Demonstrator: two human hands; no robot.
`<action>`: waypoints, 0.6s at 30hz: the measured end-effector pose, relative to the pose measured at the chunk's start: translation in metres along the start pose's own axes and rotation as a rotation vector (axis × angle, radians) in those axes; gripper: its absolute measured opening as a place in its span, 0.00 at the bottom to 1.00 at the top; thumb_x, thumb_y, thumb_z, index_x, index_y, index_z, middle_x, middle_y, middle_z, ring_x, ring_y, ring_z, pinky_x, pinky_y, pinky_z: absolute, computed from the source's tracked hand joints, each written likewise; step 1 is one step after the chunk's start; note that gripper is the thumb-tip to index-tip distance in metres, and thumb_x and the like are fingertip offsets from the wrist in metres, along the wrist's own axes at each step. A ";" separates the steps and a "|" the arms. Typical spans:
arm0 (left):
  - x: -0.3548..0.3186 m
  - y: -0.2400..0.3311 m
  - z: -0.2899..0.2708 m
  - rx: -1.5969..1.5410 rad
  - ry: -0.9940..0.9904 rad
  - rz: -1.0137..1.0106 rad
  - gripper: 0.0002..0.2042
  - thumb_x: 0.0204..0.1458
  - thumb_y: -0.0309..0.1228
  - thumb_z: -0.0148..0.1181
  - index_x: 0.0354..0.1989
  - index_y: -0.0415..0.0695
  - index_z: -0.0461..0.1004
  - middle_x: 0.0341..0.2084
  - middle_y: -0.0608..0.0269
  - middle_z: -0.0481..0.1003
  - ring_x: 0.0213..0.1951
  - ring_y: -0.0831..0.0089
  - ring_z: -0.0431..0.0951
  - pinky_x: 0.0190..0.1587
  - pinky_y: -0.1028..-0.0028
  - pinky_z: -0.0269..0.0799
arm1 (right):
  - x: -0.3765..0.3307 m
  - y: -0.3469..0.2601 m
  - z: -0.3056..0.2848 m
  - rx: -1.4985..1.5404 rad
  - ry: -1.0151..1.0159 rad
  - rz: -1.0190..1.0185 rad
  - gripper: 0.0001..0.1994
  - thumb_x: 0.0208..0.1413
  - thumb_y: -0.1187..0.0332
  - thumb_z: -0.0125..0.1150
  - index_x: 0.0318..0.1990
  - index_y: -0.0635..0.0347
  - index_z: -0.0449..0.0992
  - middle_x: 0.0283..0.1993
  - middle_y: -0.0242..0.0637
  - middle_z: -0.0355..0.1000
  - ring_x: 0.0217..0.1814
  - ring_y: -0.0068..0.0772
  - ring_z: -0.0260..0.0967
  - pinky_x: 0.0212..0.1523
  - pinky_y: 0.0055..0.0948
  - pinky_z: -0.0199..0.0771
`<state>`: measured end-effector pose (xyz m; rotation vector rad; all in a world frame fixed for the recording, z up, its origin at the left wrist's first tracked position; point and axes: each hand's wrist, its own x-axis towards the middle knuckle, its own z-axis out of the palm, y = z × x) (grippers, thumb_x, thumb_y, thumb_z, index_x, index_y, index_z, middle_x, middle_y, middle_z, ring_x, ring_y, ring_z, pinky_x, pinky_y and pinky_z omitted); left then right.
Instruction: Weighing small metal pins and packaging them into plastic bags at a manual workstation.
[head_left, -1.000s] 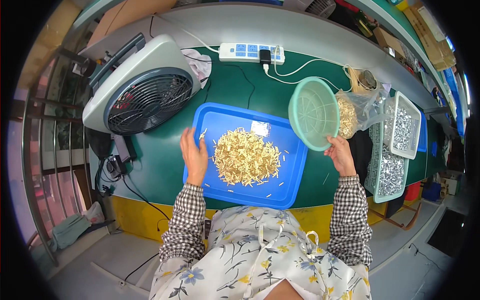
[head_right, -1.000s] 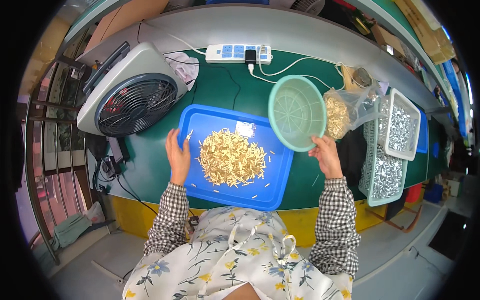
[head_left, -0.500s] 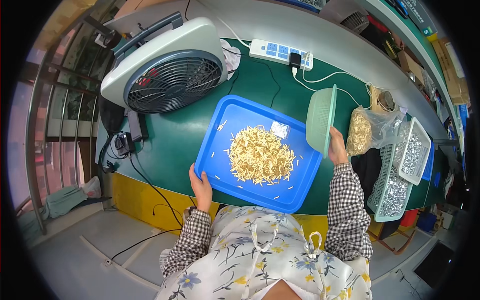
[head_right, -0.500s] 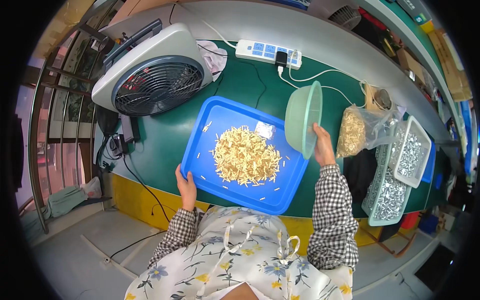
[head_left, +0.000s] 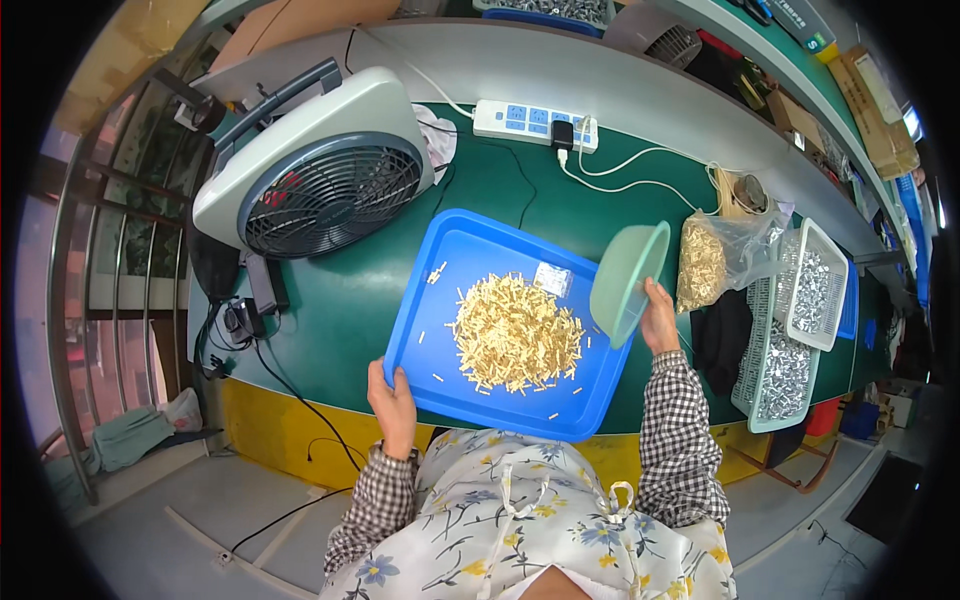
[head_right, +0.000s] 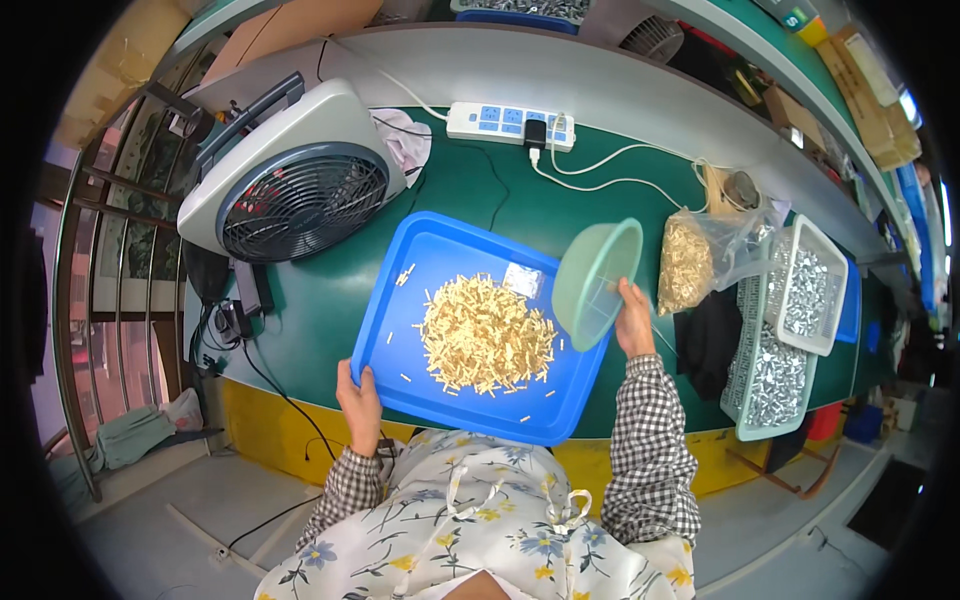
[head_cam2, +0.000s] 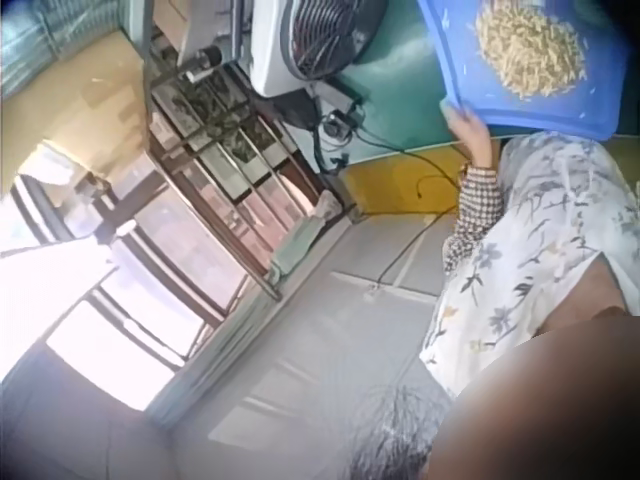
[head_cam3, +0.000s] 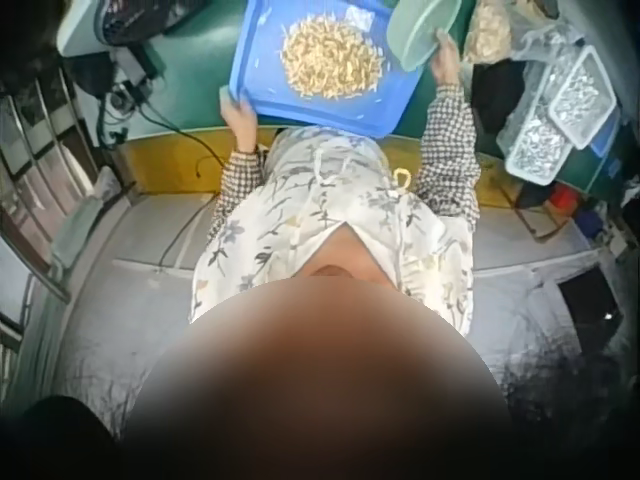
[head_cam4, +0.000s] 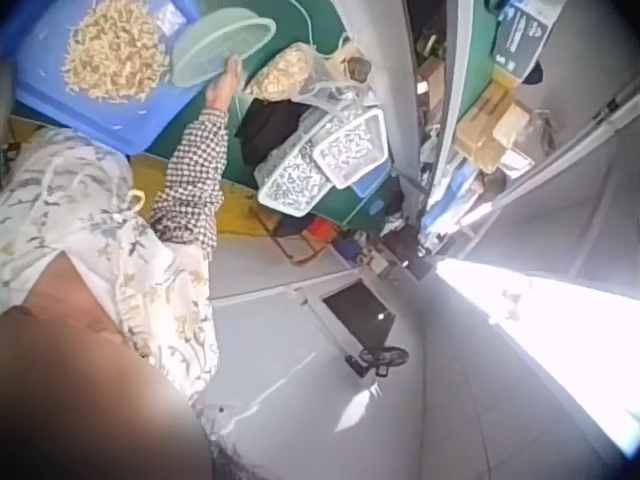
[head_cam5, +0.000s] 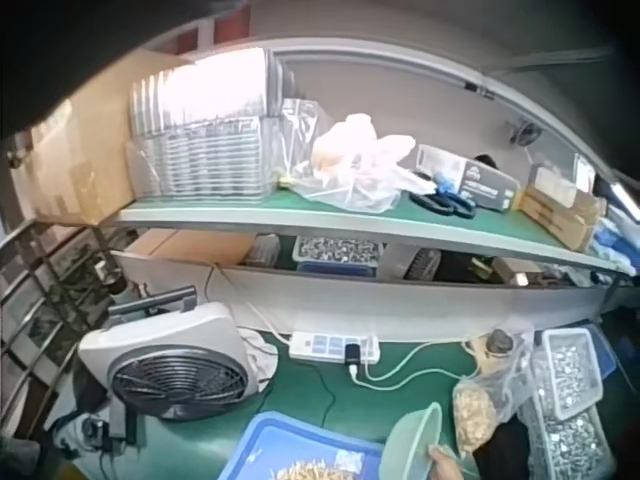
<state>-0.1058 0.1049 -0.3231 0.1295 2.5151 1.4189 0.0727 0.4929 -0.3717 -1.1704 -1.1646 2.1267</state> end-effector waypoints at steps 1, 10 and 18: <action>-0.006 0.012 -0.003 0.008 0.036 0.048 0.06 0.52 0.21 0.48 0.38 0.34 0.66 0.29 0.55 0.69 0.31 0.70 0.69 0.35 0.72 0.65 | -0.005 0.003 -0.001 0.003 0.001 -0.005 0.13 0.59 0.63 0.49 0.46 0.62 0.68 0.43 0.32 0.69 0.44 0.26 0.66 0.48 0.29 0.66; 0.050 0.007 0.015 0.089 -0.040 0.132 0.05 0.51 0.20 0.48 0.36 0.35 0.64 0.22 0.50 0.67 0.24 0.64 0.69 0.29 0.68 0.64 | -0.028 -0.007 -0.008 0.147 0.111 -0.052 0.15 0.60 0.65 0.48 0.50 0.65 0.65 0.49 0.35 0.67 0.52 0.31 0.63 0.55 0.33 0.61; 0.123 0.012 0.080 0.157 -0.243 0.282 0.08 0.49 0.21 0.50 0.38 0.35 0.64 0.27 0.39 0.71 0.32 0.45 0.72 0.32 0.59 0.65 | -0.060 -0.013 -0.037 0.216 0.347 -0.111 0.17 0.60 0.66 0.46 0.54 0.67 0.62 0.53 0.38 0.64 0.56 0.34 0.61 0.58 0.34 0.59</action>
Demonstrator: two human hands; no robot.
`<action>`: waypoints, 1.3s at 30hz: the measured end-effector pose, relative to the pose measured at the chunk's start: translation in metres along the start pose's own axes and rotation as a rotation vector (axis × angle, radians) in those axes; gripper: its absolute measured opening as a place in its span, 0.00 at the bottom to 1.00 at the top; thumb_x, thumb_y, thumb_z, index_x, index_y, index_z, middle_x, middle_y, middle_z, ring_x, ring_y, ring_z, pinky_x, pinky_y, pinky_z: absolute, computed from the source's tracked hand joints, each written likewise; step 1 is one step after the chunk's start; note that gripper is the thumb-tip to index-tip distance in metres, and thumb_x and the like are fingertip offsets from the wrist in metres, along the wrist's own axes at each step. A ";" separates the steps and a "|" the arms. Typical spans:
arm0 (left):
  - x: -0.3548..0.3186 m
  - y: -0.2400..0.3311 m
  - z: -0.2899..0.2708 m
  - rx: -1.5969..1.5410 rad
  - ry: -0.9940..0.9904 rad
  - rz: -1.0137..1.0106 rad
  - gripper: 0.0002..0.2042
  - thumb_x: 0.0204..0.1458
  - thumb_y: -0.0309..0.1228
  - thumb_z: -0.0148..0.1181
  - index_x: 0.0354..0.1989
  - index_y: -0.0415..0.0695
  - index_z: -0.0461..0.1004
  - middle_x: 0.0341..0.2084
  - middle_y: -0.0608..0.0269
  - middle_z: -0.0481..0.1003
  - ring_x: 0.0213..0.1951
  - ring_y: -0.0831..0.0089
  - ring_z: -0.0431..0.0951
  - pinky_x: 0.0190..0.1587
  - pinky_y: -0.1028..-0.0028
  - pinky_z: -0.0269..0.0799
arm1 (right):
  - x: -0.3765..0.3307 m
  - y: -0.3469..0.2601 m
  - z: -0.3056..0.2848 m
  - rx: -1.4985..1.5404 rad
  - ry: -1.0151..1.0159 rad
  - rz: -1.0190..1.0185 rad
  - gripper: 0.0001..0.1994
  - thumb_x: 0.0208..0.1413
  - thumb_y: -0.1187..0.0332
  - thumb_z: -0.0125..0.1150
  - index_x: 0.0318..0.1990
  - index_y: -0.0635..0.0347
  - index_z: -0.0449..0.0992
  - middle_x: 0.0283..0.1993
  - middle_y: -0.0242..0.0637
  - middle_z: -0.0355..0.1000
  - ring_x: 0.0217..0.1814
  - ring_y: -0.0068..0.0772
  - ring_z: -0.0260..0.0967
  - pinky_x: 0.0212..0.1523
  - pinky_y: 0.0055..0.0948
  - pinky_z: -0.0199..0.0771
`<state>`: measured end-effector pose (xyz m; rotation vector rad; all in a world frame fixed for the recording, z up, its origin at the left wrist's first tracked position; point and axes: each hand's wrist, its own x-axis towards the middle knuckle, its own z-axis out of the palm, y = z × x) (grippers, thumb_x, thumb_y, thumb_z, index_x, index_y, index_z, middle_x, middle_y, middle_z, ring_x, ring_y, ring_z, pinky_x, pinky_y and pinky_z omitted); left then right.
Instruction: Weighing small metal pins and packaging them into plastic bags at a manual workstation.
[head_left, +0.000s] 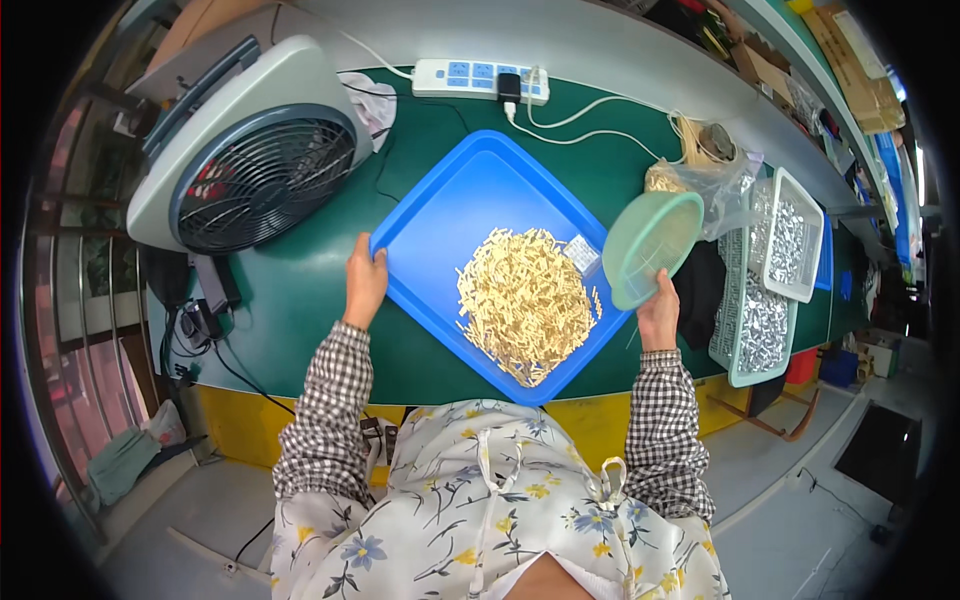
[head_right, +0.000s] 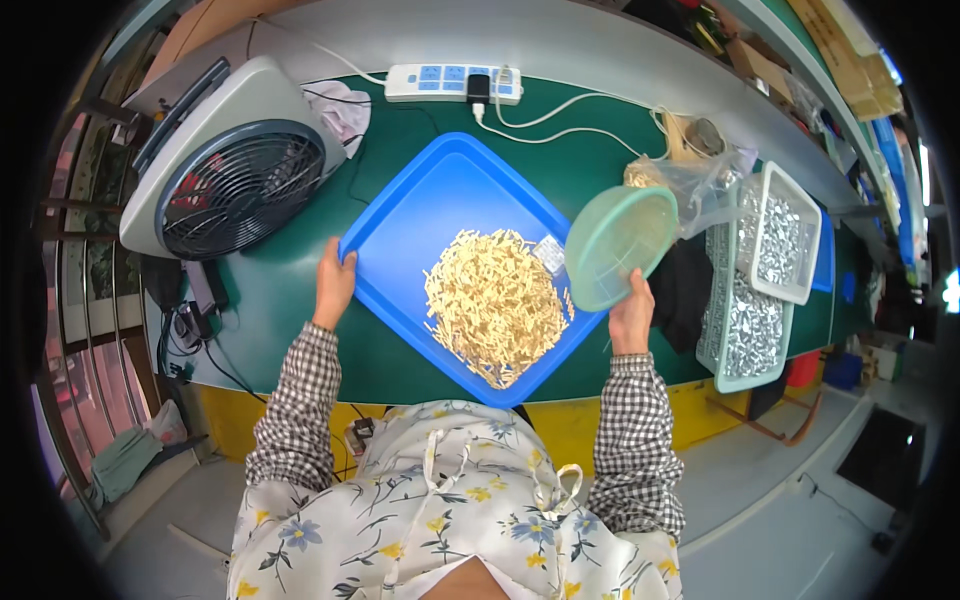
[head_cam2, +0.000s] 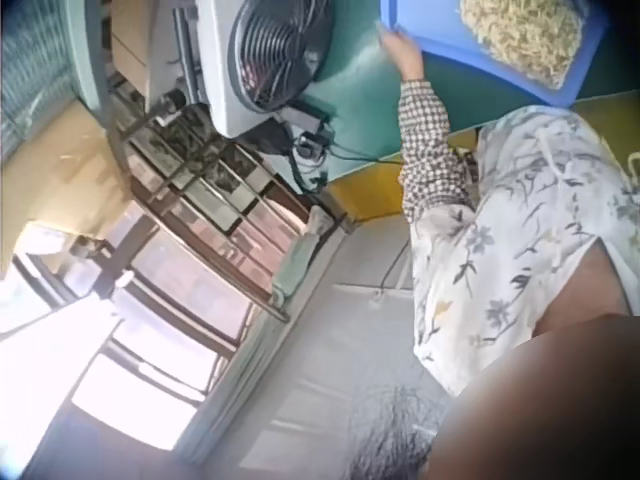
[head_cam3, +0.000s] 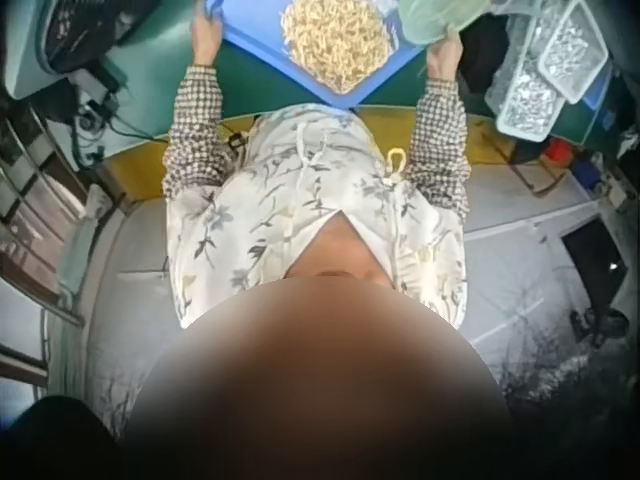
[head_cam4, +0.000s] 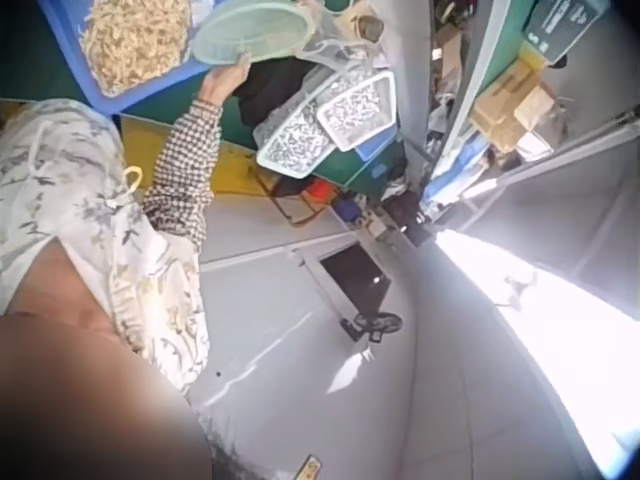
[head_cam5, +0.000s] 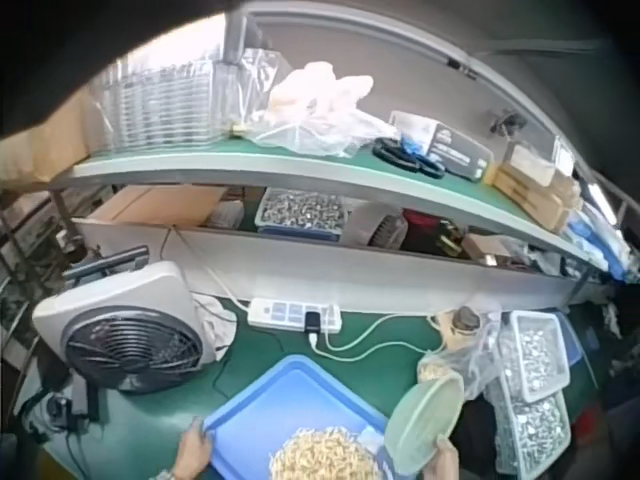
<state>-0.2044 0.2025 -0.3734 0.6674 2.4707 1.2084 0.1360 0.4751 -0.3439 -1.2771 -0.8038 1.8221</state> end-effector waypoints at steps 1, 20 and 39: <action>0.013 -0.004 0.006 0.047 -0.011 0.033 0.09 0.49 0.22 0.51 0.39 0.36 0.65 0.27 0.42 0.71 0.32 0.49 0.74 0.33 0.61 0.66 | 0.003 0.002 -0.002 0.014 0.017 -0.010 0.18 0.60 0.66 0.45 0.54 0.67 0.62 0.53 0.38 0.64 0.56 0.34 0.61 0.57 0.34 0.59; 0.080 0.025 0.058 0.066 -0.090 0.165 0.16 0.53 0.36 0.50 0.48 0.42 0.68 0.40 0.50 0.73 0.43 0.54 0.73 0.44 0.63 0.67 | -0.112 0.053 -0.069 -0.244 0.050 0.229 0.16 0.60 0.61 0.46 0.49 0.63 0.65 0.47 0.35 0.68 0.49 0.28 0.66 0.49 0.29 0.66; 0.017 0.082 0.136 0.253 -0.600 1.082 0.20 0.55 0.37 0.46 0.57 0.47 0.62 0.57 0.53 0.60 0.59 0.60 0.58 0.62 0.59 0.50 | -0.074 0.005 -0.016 -0.307 0.051 -0.080 0.12 0.58 0.67 0.48 0.43 0.67 0.69 0.39 0.35 0.71 0.39 0.24 0.68 0.41 0.24 0.69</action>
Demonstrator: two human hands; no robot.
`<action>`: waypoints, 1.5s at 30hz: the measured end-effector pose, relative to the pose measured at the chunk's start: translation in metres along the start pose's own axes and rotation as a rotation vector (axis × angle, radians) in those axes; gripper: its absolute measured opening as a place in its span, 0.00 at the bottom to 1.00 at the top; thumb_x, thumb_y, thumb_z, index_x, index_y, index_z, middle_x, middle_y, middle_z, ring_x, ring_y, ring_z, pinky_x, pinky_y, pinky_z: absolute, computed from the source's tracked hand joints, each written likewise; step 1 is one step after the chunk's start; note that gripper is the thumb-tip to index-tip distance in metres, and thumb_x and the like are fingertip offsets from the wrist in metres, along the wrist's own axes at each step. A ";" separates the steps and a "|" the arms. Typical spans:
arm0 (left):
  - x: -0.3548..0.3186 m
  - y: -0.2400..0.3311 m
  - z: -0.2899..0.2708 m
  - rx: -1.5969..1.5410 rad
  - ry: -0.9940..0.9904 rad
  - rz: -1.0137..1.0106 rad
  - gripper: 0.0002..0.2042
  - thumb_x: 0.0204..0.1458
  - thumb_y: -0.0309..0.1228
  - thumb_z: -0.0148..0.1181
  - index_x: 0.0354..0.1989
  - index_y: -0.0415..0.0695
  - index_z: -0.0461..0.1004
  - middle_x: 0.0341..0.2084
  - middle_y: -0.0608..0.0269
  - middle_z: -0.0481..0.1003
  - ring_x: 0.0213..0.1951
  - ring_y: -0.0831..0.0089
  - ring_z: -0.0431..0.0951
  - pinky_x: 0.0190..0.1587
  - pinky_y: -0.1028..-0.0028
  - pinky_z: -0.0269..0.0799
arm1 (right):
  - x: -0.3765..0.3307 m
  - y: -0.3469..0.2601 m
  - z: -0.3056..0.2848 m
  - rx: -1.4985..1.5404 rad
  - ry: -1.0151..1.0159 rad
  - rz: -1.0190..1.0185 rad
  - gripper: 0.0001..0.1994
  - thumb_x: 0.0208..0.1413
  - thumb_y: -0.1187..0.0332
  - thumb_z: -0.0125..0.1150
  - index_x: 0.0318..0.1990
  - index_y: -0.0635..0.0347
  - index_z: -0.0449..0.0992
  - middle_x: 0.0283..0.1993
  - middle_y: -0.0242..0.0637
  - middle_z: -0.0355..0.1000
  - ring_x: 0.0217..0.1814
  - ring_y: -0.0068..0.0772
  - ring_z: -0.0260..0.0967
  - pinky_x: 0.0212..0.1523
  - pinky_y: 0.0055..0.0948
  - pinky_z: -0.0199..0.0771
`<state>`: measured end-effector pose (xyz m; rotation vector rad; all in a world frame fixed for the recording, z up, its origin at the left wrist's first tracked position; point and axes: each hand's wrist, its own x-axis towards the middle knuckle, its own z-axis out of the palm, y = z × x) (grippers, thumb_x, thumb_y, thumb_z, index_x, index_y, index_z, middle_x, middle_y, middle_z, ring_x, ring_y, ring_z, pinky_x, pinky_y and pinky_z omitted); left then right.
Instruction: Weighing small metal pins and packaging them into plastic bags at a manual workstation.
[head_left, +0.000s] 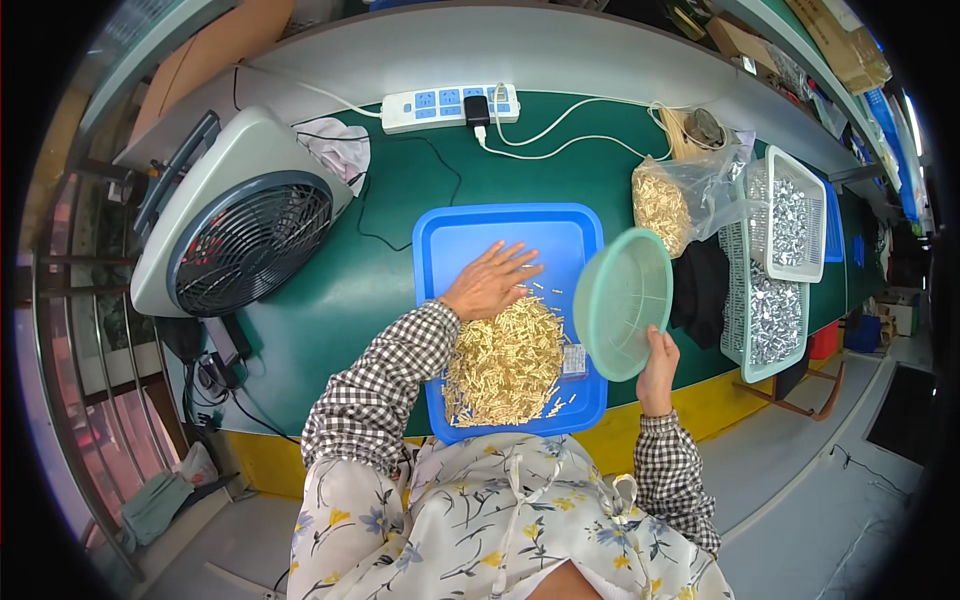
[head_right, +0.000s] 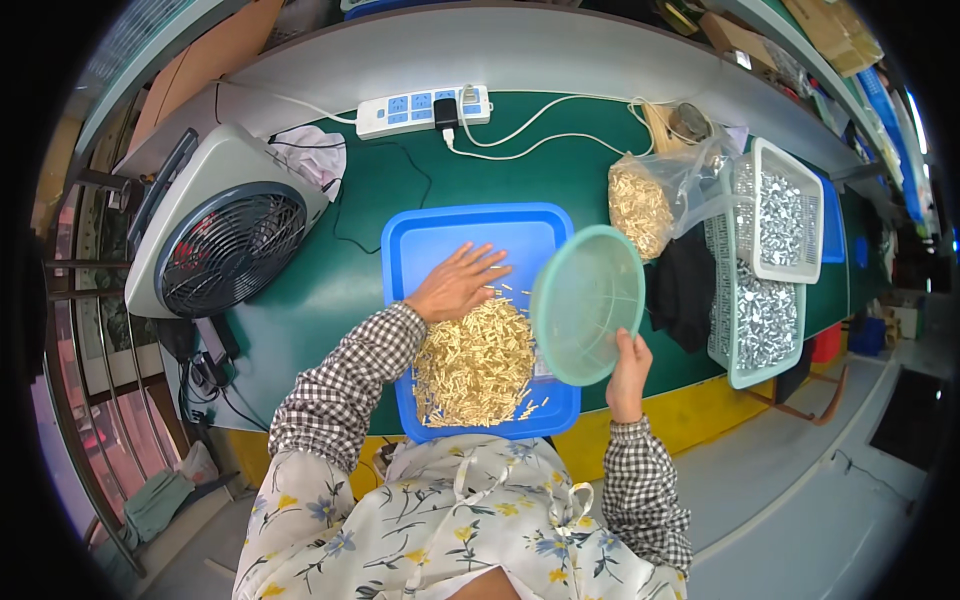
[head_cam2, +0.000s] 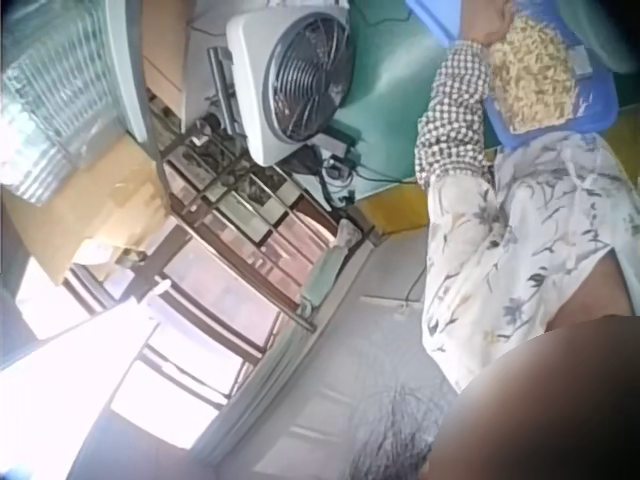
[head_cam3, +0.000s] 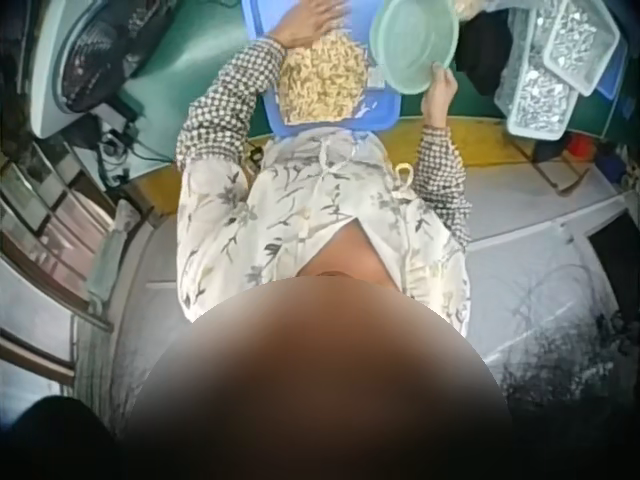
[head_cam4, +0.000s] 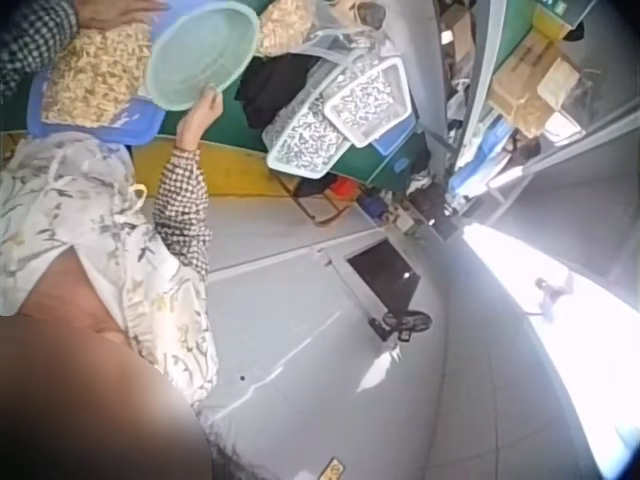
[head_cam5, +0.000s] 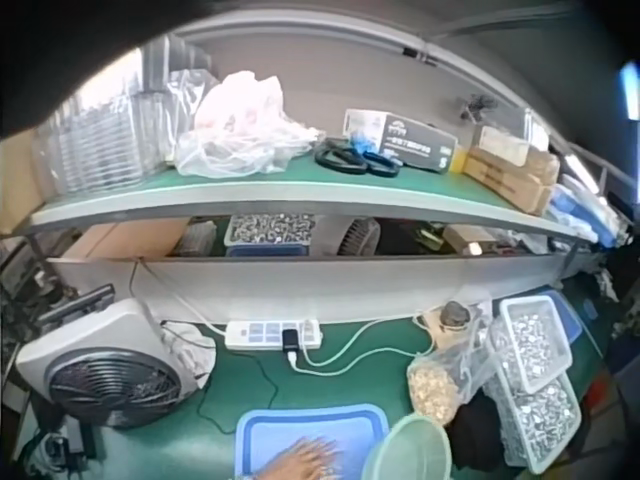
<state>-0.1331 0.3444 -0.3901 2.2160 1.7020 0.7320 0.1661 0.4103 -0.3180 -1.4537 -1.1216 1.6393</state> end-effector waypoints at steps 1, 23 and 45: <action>-0.001 0.002 0.004 -0.020 -0.019 0.048 0.20 0.55 0.37 0.46 0.57 0.47 0.62 0.57 0.53 0.60 0.59 0.59 0.59 0.62 0.59 0.50 | 0.002 -0.003 0.005 -0.040 -0.026 -0.033 0.11 0.58 0.68 0.49 0.43 0.67 0.69 0.38 0.36 0.71 0.40 0.24 0.68 0.41 0.24 0.70; -0.079 0.101 -0.020 -0.326 -0.109 -0.163 0.23 0.53 0.37 0.51 0.56 0.39 0.61 0.56 0.50 0.61 0.58 0.58 0.60 0.61 0.62 0.53 | 0.040 0.025 0.117 -0.238 -0.335 0.032 0.15 0.54 0.69 0.53 0.44 0.73 0.64 0.32 0.45 0.72 0.25 0.30 0.72 0.18 0.23 0.75; -0.101 0.100 0.001 -0.093 0.020 -0.575 0.22 0.54 0.29 0.48 0.56 0.35 0.58 0.58 0.46 0.57 0.60 0.52 0.54 0.62 0.60 0.47 | 0.064 0.008 -0.062 -0.920 0.056 -0.448 0.05 0.52 0.73 0.53 0.34 0.65 0.73 0.26 0.40 0.72 0.25 0.26 0.71 0.22 0.24 0.70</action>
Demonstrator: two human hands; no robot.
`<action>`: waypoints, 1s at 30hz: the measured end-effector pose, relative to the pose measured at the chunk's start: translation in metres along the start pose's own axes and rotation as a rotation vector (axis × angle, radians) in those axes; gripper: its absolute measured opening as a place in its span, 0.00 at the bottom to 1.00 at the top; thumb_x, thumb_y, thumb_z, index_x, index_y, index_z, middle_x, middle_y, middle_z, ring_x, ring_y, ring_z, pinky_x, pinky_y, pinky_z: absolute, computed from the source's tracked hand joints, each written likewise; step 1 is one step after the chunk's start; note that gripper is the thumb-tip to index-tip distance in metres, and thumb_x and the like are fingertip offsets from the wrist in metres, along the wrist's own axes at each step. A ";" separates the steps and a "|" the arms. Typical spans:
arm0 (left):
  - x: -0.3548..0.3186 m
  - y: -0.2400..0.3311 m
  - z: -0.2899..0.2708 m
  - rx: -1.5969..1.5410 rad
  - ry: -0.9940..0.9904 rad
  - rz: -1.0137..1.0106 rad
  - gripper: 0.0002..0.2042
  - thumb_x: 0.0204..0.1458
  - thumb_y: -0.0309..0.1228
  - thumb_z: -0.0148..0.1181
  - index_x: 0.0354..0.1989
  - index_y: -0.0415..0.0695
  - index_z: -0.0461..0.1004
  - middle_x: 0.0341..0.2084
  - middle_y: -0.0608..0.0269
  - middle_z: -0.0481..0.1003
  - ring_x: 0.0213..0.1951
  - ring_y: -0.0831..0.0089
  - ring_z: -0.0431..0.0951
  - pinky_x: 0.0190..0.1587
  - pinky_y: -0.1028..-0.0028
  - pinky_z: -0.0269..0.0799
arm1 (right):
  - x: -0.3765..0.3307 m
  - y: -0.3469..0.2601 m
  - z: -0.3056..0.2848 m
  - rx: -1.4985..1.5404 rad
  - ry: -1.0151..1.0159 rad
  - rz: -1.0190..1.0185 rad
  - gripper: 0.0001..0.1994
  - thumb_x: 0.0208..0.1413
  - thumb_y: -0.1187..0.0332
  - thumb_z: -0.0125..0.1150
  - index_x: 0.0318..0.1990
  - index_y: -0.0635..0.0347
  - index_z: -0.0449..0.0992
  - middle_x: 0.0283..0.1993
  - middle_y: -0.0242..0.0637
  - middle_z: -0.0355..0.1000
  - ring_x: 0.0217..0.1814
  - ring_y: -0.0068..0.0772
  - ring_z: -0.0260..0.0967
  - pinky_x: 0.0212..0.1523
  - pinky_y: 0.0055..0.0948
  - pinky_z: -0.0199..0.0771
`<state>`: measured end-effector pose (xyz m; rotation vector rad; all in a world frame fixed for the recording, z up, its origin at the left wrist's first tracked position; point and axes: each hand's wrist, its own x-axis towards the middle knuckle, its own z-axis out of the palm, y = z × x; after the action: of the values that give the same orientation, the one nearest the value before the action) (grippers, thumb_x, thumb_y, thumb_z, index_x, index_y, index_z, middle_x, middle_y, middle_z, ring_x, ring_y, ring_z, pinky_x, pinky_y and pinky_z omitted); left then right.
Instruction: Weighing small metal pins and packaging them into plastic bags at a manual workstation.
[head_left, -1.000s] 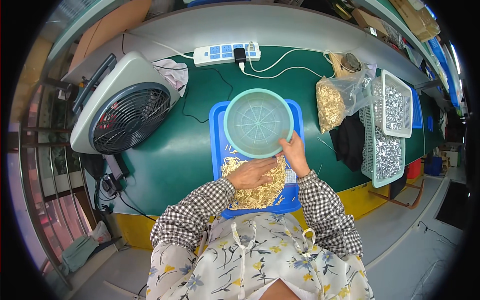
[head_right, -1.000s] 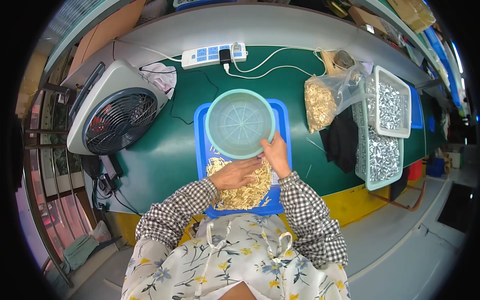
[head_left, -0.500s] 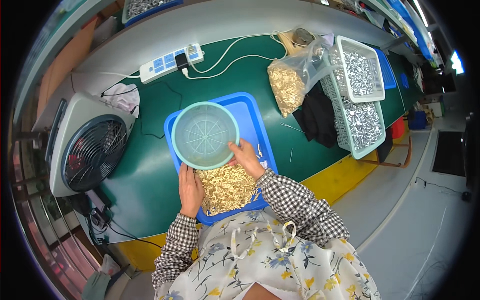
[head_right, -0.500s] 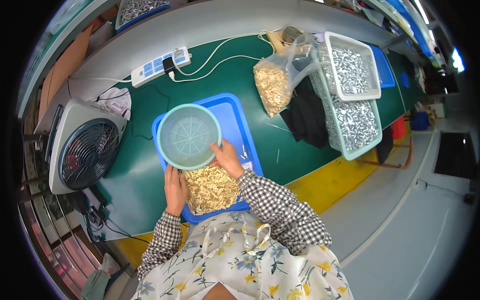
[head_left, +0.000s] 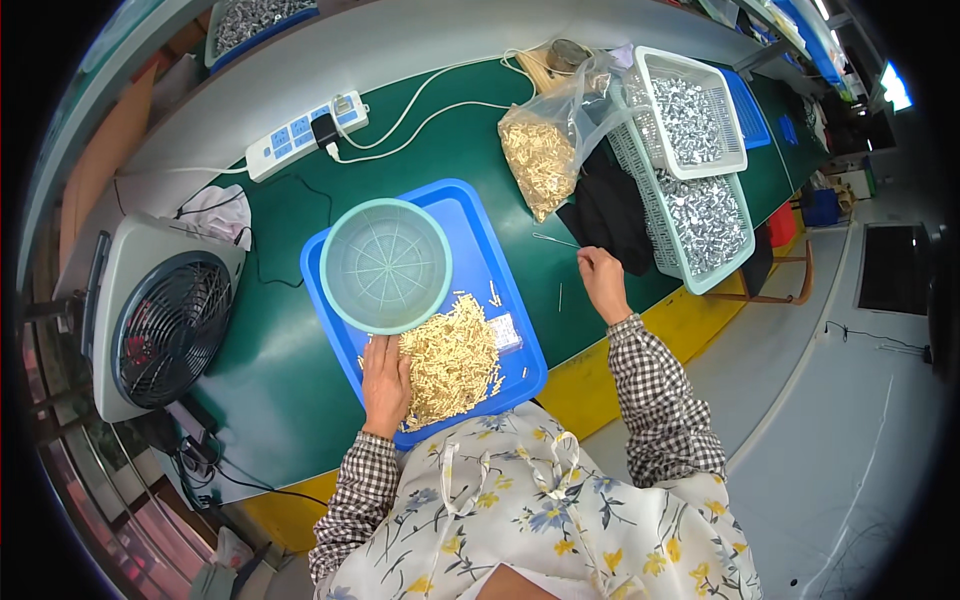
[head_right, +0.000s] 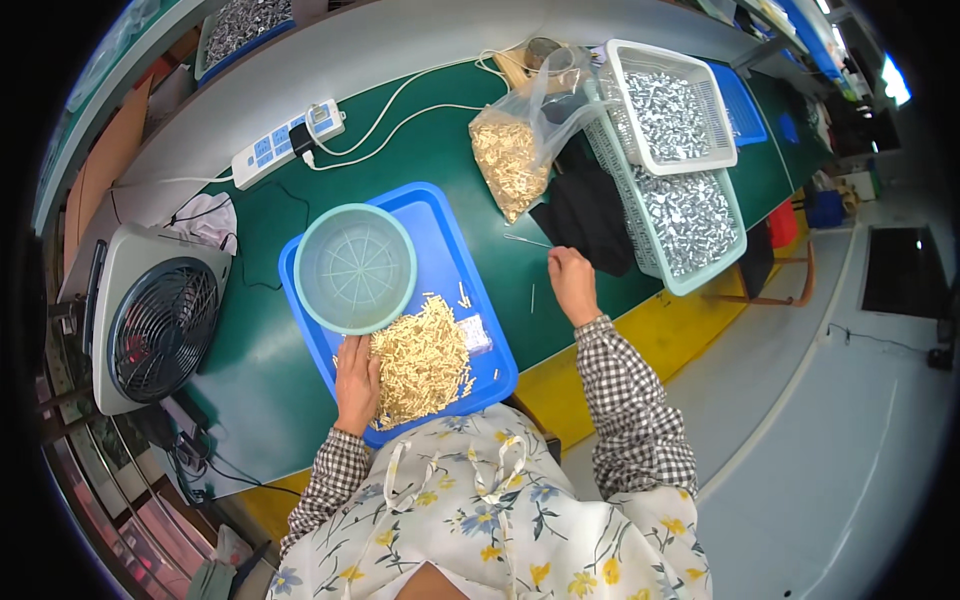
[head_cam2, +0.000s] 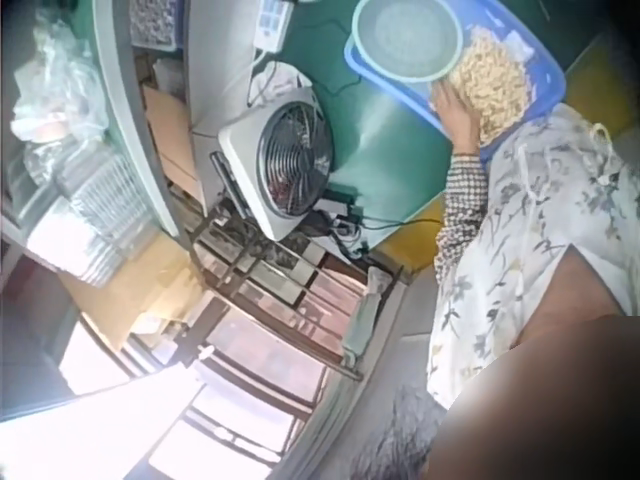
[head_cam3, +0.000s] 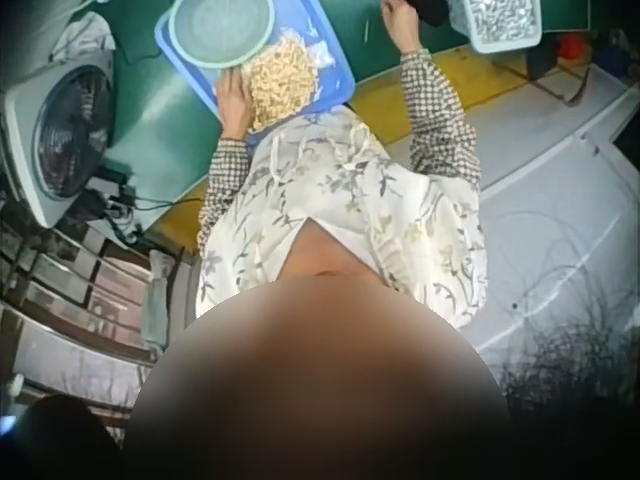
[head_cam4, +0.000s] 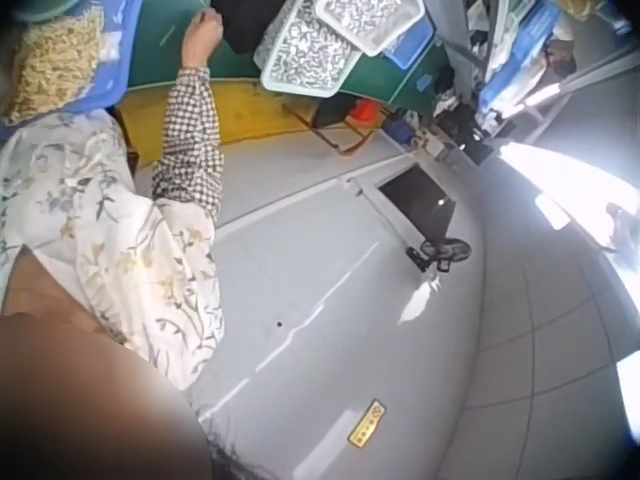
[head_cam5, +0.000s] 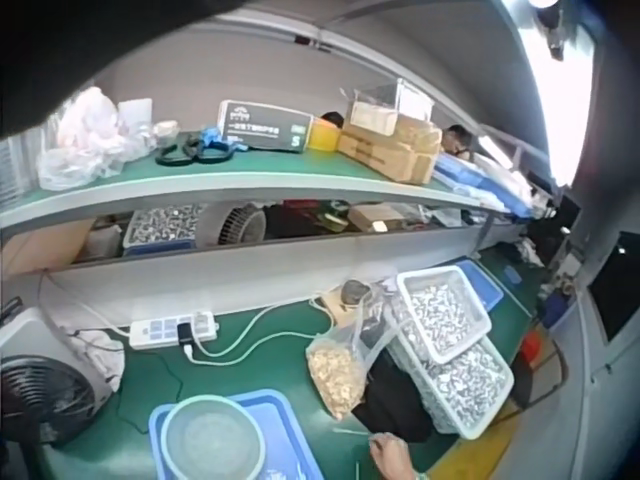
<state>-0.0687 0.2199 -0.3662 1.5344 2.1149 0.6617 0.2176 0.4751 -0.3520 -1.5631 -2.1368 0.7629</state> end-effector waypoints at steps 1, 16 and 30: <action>-0.003 0.002 -0.005 0.012 0.009 0.001 0.22 0.54 0.29 0.48 0.56 0.35 0.58 0.58 0.46 0.57 0.60 0.52 0.54 0.62 0.60 0.47 | 0.006 -0.002 -0.003 -0.140 0.051 -0.187 0.05 0.51 0.74 0.53 0.32 0.66 0.73 0.27 0.41 0.71 0.26 0.30 0.72 0.22 0.28 0.72; -0.019 -0.013 -0.025 -0.056 0.504 -0.188 0.17 0.51 0.30 0.52 0.49 0.37 0.64 0.53 0.49 0.63 0.55 0.56 0.64 0.53 0.62 0.61 | 0.038 0.015 0.033 -0.917 -0.159 -0.362 0.02 0.44 0.75 0.54 0.26 0.63 0.70 0.25 0.44 0.69 0.25 0.41 0.72 0.24 0.32 0.74; 0.022 -0.045 -0.003 -0.212 0.481 -0.552 0.14 0.56 0.32 0.46 0.48 0.39 0.63 0.32 0.39 0.72 0.33 0.43 0.72 0.34 0.54 0.67 | 0.005 -0.042 0.027 -0.245 -0.180 -0.217 0.04 0.45 0.75 0.54 0.28 0.63 0.66 0.22 0.50 0.68 0.26 0.55 0.68 0.27 0.47 0.67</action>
<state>-0.1104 0.2284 -0.3925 0.6620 2.5514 1.0700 0.1688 0.4645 -0.3472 -1.3859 -2.5643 0.6073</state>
